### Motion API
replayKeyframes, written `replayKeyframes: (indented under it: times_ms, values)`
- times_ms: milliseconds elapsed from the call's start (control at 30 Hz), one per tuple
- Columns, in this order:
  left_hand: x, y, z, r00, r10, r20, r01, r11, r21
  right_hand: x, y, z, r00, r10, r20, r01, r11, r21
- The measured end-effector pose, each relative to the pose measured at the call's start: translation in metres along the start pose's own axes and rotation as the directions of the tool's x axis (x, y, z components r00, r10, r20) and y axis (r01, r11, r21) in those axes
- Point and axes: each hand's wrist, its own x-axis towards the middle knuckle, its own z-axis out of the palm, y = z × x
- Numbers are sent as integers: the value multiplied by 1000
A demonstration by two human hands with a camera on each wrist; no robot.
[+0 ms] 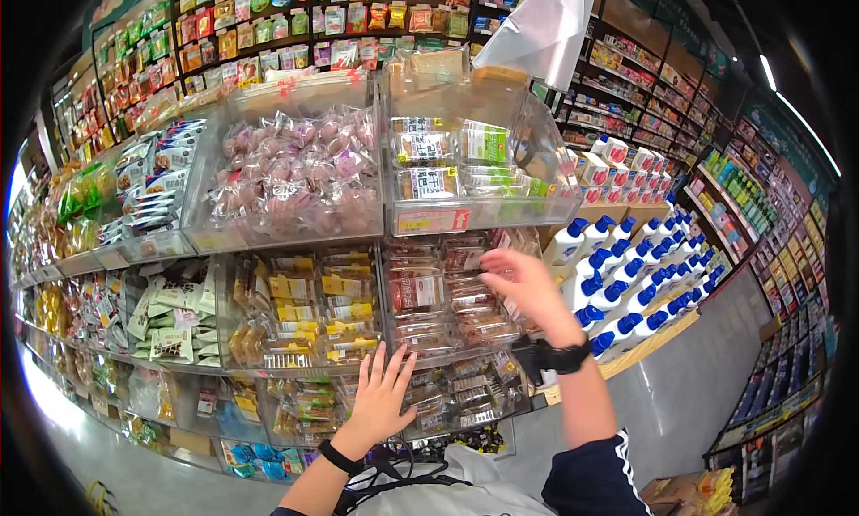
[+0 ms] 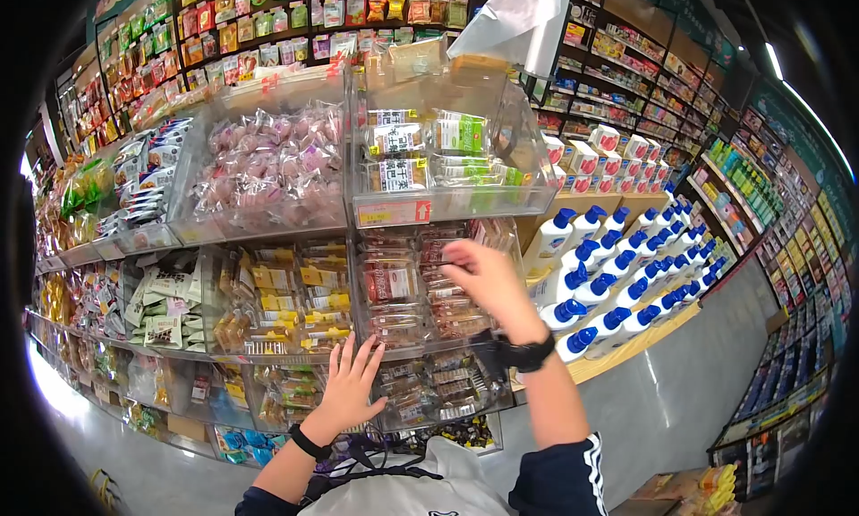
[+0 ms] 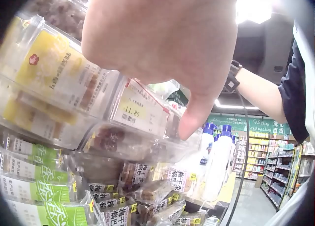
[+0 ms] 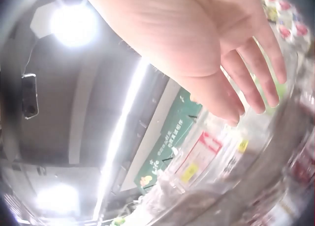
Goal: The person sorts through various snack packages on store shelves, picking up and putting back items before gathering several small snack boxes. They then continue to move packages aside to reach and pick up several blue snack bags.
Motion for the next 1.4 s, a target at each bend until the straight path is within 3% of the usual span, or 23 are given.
replayKeyframes:
  times_ms: [67, 133, 233, 333, 467, 633, 967, 1067, 1100, 1200, 1233, 1300, 1333, 1400]
  values:
    - [0, 0, 0, 1000, -3, 2, 3, 1000, 2, -19, 0, -32, 991, -35, -131, 7, 978, -210]
    - [1, 4, -5, 1000, -21, -10, 21, 1000, -14, -44, -7, -51, 971, -122, -206, -18, 822, -569]
    - [0, 4, -4, 1000, -23, -5, 23, 1000, -5, -75, 11, -58, 978, -41, -205, -116, 709, -695]
    - [0, 3, -4, 1000, -21, -6, 21, 1000, 4, -98, 31, -49, 981, -79, -178, -56, 760, -647]
    - [0, 5, -4, 1000, -27, -5, 27, 1000, 8, -107, 53, -37, 968, -16, -251, -151, 762, -630]
    - [1, 6, -3, 1000, -29, -2, 29, 999, 23, -93, 69, -39, 969, -155, -194, -24, 720, -693]
    - [1, 7, 1, 999, -35, -3, 35, 997, 65, -79, 79, -37, 982, -82, -173, -50, 762, -646]
    - [1, 6, 1, 1000, -16, -7, 16, 998, 64, -91, 92, -34, 961, -116, -252, -48, 824, -565]
    - [1, 6, 0, 1000, -19, -7, 20, 999, 49, -98, 90, -34, 948, -203, -246, 4, 778, -629]
    - [1, 2, 1, 999, -7, -32, 7, 1000, -7, -119, 71, -9, 817, -113, -566, -30, 971, -236]
    - [1, 1, -1, 999, -8, -46, 5, 998, -64, -132, 77, -2, 800, -120, -588, -66, 956, -285]
    - [0, -2, -2, 999, -1, -52, -5, 994, -109, -159, 108, 9, 866, -250, -434, 39, 898, -439]
    - [0, -2, -3, 999, 2, -54, -9, 991, -130, -169, 103, 24, 901, -213, -379, 46, 914, -403]
    - [-3, -1, -5, 983, -50, -175, 4, 967, -253, -179, 116, 54, 988, -89, -125, 43, 941, -336]
